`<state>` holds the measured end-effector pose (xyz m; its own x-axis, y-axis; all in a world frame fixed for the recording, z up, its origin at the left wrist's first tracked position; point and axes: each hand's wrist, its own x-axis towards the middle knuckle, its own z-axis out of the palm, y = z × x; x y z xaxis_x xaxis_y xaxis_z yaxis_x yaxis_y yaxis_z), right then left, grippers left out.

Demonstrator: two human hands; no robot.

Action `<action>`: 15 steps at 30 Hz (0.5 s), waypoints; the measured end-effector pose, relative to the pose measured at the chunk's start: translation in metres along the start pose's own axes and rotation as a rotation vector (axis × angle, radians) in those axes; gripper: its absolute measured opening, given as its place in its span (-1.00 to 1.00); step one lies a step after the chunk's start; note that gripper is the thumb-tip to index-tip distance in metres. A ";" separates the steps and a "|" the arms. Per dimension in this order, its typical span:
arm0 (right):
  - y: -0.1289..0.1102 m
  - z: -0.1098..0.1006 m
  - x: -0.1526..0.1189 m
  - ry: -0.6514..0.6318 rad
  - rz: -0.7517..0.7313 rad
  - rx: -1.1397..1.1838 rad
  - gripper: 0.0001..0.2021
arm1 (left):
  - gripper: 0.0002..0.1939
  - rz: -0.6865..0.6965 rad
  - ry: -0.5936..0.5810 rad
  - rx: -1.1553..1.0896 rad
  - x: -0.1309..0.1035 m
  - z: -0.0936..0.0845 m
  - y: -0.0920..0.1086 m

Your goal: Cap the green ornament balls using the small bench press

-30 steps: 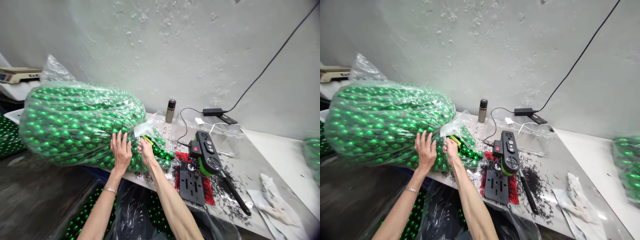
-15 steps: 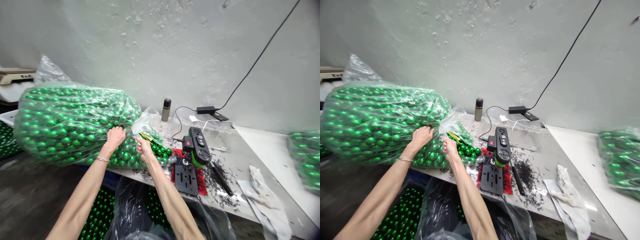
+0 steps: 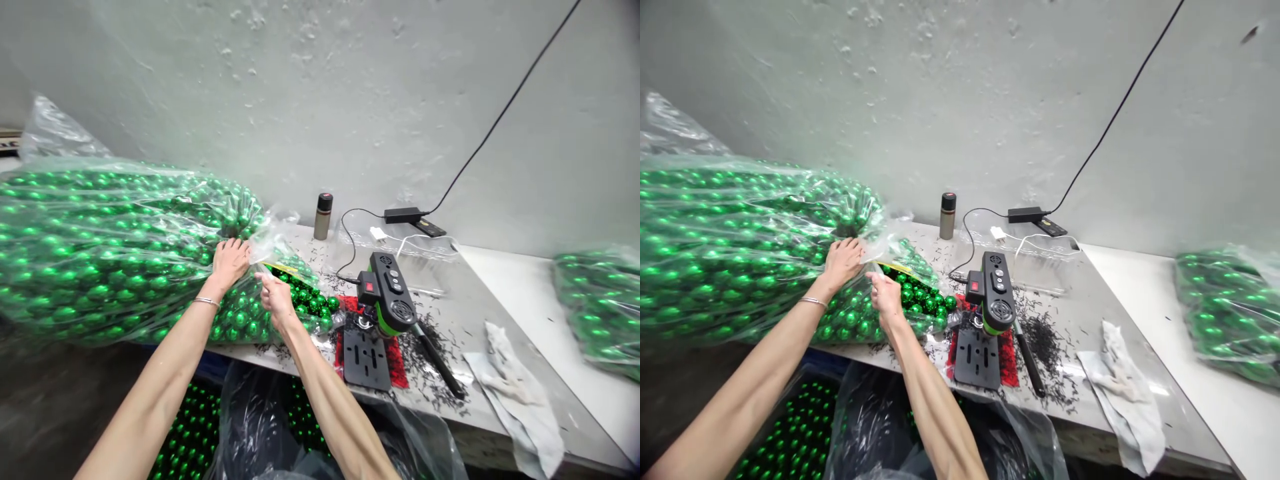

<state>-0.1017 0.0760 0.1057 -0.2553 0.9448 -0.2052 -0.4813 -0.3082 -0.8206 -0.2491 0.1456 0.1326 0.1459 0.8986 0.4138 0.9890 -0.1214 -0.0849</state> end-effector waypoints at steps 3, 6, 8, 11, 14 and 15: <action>0.000 0.000 0.001 -0.018 -0.002 -0.020 -0.52 | -0.69 -0.031 -0.155 0.044 0.003 -0.007 -0.006; 0.002 0.000 0.001 -0.025 -0.002 -0.044 -0.50 | -0.60 -0.108 -0.098 0.009 0.016 -0.020 -0.002; 0.004 0.001 0.000 -0.025 -0.005 -0.059 -0.49 | -0.54 -0.087 0.095 -0.061 0.027 -0.027 0.003; 0.006 0.002 -0.001 -0.020 -0.016 -0.079 -0.48 | -0.51 -0.031 0.233 -0.134 0.040 -0.024 0.007; 0.008 0.001 -0.002 -0.018 -0.025 -0.105 -0.48 | -0.50 -0.003 0.039 -0.098 0.048 -0.008 0.003; 0.008 0.000 -0.002 -0.017 -0.029 -0.115 -0.47 | -0.50 -0.006 -0.026 -0.075 0.050 -0.001 0.000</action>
<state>-0.1054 0.0718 0.0999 -0.2578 0.9507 -0.1722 -0.3892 -0.2653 -0.8821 -0.2419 0.1897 0.1542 0.1406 0.9100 0.3901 0.9891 -0.1469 -0.0137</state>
